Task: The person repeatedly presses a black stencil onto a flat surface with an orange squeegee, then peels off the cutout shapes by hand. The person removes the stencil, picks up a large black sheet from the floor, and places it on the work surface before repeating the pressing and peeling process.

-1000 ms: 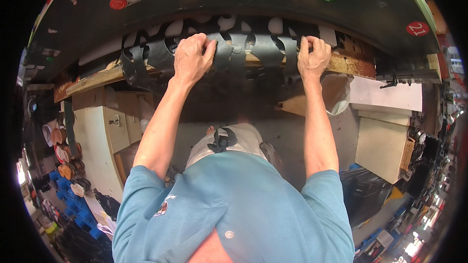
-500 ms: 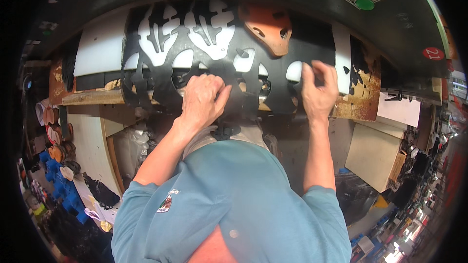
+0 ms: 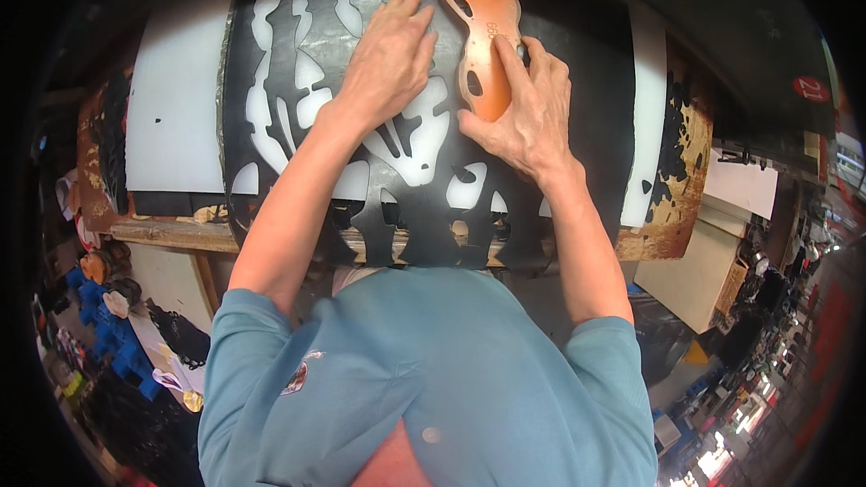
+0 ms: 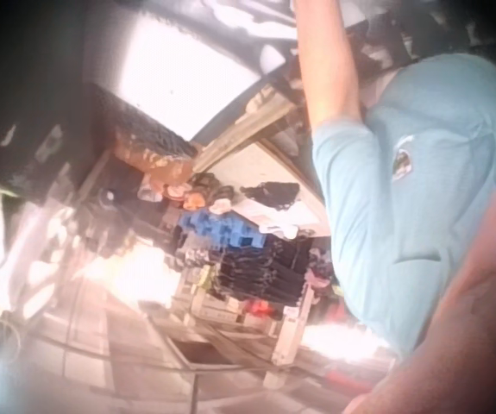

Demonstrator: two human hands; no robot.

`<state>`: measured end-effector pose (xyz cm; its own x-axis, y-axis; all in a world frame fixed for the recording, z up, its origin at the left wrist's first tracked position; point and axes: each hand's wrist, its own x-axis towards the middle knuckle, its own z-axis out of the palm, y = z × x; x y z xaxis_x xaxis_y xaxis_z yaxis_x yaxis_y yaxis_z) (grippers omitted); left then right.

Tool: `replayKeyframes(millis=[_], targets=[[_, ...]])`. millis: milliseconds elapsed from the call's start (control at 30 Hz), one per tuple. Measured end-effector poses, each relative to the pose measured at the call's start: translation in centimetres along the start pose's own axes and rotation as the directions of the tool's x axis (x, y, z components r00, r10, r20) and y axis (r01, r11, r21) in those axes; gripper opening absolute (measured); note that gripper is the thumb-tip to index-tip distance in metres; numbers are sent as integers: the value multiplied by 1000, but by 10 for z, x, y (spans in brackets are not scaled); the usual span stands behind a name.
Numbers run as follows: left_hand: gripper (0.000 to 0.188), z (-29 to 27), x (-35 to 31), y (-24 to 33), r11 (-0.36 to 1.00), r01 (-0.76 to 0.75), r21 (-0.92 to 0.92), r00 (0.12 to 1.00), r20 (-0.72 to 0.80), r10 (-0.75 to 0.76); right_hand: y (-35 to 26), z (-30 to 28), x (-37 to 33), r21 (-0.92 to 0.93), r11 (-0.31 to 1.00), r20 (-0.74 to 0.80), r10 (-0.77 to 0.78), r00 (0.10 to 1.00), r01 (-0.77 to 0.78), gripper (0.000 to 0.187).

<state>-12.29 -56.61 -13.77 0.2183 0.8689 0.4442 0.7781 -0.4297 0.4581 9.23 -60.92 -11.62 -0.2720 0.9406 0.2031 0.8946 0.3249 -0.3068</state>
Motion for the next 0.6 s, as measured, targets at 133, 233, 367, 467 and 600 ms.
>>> replayKeyframes(millis=[133,233,367,467,600], targets=[[48,22,-3,-10,995,-57,78,998,-15,59,2,-12,1,95,992,51,73,996,-77,100],[48,22,-7,-10,995,-56,86,998,-15,58,20,-35,10,434,884,140,121,983,-171,98],[49,20,-5,-9,995,-30,97,1000,-4,30,47,-57,16,856,398,293,154,944,-331,103],[50,23,-2,-11,992,-20,126,1000,14,18,56,-66,9,917,277,241,187,952,-287,104],[51,16,3,0,985,23,169,997,68,-35,55,-73,-5,957,169,180,297,938,-238,101]])
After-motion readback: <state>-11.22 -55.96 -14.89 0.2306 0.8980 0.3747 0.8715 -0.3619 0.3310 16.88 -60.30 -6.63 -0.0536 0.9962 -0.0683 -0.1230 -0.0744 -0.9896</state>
